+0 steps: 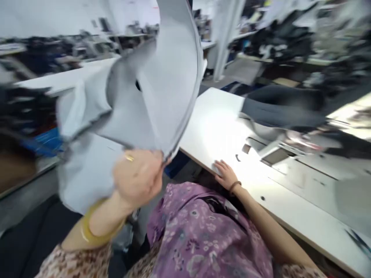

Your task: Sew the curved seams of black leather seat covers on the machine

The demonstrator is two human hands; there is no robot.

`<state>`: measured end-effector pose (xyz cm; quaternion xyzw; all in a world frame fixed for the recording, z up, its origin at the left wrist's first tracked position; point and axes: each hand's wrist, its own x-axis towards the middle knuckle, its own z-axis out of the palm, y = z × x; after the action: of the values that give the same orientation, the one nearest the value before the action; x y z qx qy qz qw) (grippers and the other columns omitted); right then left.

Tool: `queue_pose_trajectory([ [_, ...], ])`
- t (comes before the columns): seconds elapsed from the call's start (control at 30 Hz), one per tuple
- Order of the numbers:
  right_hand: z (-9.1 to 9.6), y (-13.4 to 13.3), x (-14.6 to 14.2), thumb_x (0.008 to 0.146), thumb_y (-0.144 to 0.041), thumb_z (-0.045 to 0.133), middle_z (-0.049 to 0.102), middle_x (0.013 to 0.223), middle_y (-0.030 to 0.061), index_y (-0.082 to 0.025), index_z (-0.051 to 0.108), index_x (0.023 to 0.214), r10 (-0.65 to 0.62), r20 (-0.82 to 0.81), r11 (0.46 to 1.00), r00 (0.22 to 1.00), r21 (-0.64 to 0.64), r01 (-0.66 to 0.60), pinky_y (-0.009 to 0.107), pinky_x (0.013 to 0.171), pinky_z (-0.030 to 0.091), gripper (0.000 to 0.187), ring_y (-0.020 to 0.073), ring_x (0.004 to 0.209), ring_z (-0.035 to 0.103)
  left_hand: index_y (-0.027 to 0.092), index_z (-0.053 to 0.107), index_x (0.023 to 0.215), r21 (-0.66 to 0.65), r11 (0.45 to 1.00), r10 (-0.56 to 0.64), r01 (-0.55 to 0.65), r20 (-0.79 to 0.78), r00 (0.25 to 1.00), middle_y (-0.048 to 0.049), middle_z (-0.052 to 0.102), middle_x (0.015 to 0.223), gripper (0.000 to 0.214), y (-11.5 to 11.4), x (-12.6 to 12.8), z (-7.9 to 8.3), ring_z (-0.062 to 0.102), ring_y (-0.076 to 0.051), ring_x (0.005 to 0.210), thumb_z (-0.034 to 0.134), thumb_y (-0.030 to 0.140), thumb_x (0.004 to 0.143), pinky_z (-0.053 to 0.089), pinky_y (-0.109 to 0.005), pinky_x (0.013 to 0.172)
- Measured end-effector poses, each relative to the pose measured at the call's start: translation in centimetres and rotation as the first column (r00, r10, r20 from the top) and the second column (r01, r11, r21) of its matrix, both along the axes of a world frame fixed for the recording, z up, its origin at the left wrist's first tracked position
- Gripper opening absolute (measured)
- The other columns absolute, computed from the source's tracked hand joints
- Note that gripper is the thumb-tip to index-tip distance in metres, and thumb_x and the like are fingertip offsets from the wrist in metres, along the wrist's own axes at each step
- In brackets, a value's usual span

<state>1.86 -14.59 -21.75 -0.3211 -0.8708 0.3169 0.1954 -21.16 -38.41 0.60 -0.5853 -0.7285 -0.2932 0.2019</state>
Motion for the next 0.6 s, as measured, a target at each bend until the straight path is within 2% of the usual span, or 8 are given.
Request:
queue_pose_trajectory([
  [0.03, 0.3, 0.0, 0.5, 0.071, -0.031, 0.054, 0.059, 0.122, 0.0133, -0.017, 0.06, 0.112, -0.072, -0.055, 0.997, 0.996, -0.038, 0.07, 0.051, 0.104, 0.036, 0.043, 0.0312, 0.123, 0.047, 0.02, 0.061, 0.081, -0.059, 0.992, -0.113, 0.114, 0.016, 0.993, -0.0029, 0.056, 0.065, 0.028, 2.2, 1.1, -2.4, 0.053, -0.017, 0.067, 0.04, 0.035, 0.091, 0.038, -0.03, 0.064],
  [0.07, 0.5, 0.0, 1.1, 0.076, -0.036, 0.05, 0.061, 0.118, 0.0127, -0.018, 0.058, 0.112, -0.153, -0.096, 0.987, 0.984, -0.067, 0.147, 0.047, 0.099, 0.043, 0.041, 0.0275, 0.116, 0.054, 0.019, 0.058, 0.074, -0.204, 0.949, -0.22, 0.239, 0.111, 0.969, -0.0036, 0.055, 0.064, 0.032, 4.4, 2.0, -4.7, 0.052, -0.016, 0.065, 0.032, 0.025, 0.092, 0.037, -0.03, 0.062],
  [0.13, 0.9, -0.3, 2.1, 0.084, -0.041, 0.04, 0.062, 0.116, 0.0128, -0.017, 0.052, 0.116, -0.322, -0.153, 0.946, 0.934, -0.101, 0.309, 0.04, 0.087, 0.052, 0.042, 0.0223, 0.107, 0.059, 0.019, 0.055, 0.068, -0.302, 0.855, -0.378, 0.422, 0.194, 0.905, -0.0033, 0.056, 0.063, 0.034, 8.3, 3.6, -8.8, 0.053, -0.016, 0.061, 0.03, 0.022, 0.092, 0.039, -0.028, 0.058],
  [0.2, 1.2, -0.2, 2.8, 0.087, -0.042, 0.035, 0.062, 0.112, 0.0134, -0.016, 0.05, 0.114, -0.463, -0.207, 0.886, 0.862, -0.132, 0.444, 0.035, 0.079, 0.054, 0.04, 0.02, 0.102, 0.061, 0.02, 0.054, 0.066, -0.367, 0.735, -0.496, 0.57, 0.281, 0.821, -0.0005, 0.058, 0.063, 0.033, 11.9, 4.4, -12.0, 0.054, -0.014, 0.06, 0.034, 0.027, 0.092, 0.041, -0.025, 0.056],
  [0.27, 1.3, 0.1, 3.1, 0.087, -0.04, 0.035, 0.063, 0.099, 0.0119, -0.015, 0.052, 0.101, -0.565, -0.237, 0.825, 0.79, -0.145, 0.546, 0.035, 0.076, 0.053, 0.033, 0.0191, 0.092, 0.061, 0.02, 0.056, 0.074, -0.4, 0.655, -0.53, 0.642, 0.364, 0.766, -0.0013, 0.064, 0.079, 0.029, 15.2, 4.7, -14.2, 0.06, -0.013, 0.074, 0.035, 0.028, 0.092, 0.048, -0.025, 0.068],
  [0.4, 1.5, 1.6, 3.1, 0.081, -0.031, 0.039, 0.058, 0.086, 0.0079, -0.018, 0.052, 0.085, -0.655, -0.257, 0.751, 0.71, -0.125, 0.648, 0.037, 0.077, 0.05, 0.019, 0.0195, 0.083, 0.056, 0.015, 0.052, 0.112, -0.44, 0.64, -0.418, 0.63, 0.488, 0.766, -0.0137, 0.052, 0.129, 0.03, 21.5, 4.7, -15.9, 0.047, -0.023, 0.121, 0.033, 0.025, 0.092, 0.037, -0.045, 0.103],
  [0.5, 1.9, 3.2, 2.4, 0.078, -0.031, 0.044, 0.057, 0.086, 0.008, -0.019, 0.054, 0.081, -0.651, -0.265, 0.751, 0.712, -0.086, 0.655, 0.038, 0.076, 0.047, 0.015, 0.0214, 0.083, 0.052, 0.014, 0.05, 0.12, -0.462, 0.571, -0.389, 0.679, 0.576, 0.719, -0.0153, 0.05, 0.133, 0.036, 25.1, 5.1, -15.8, 0.042, -0.029, 0.127, 0.036, 0.029, 0.091, 0.027, -0.055, 0.108],
  [0.6, 2.8, 5.4, 1.2, 0.081, -0.032, 0.045, 0.056, 0.086, 0.009, -0.019, 0.055, 0.08, -0.624, -0.285, 0.768, 0.728, -0.052, 0.638, 0.038, 0.076, 0.045, 0.016, 0.0224, 0.084, 0.05, 0.017, 0.06, 0.108, -0.42, 0.457, -0.407, 0.784, 0.685, 0.604, -0.0111, 0.062, 0.119, 0.035, 26.9, 5.0, -15.1, 0.052, -0.026, 0.118, 0.036, 0.035, 0.091, 0.035, -0.045, 0.105],
])
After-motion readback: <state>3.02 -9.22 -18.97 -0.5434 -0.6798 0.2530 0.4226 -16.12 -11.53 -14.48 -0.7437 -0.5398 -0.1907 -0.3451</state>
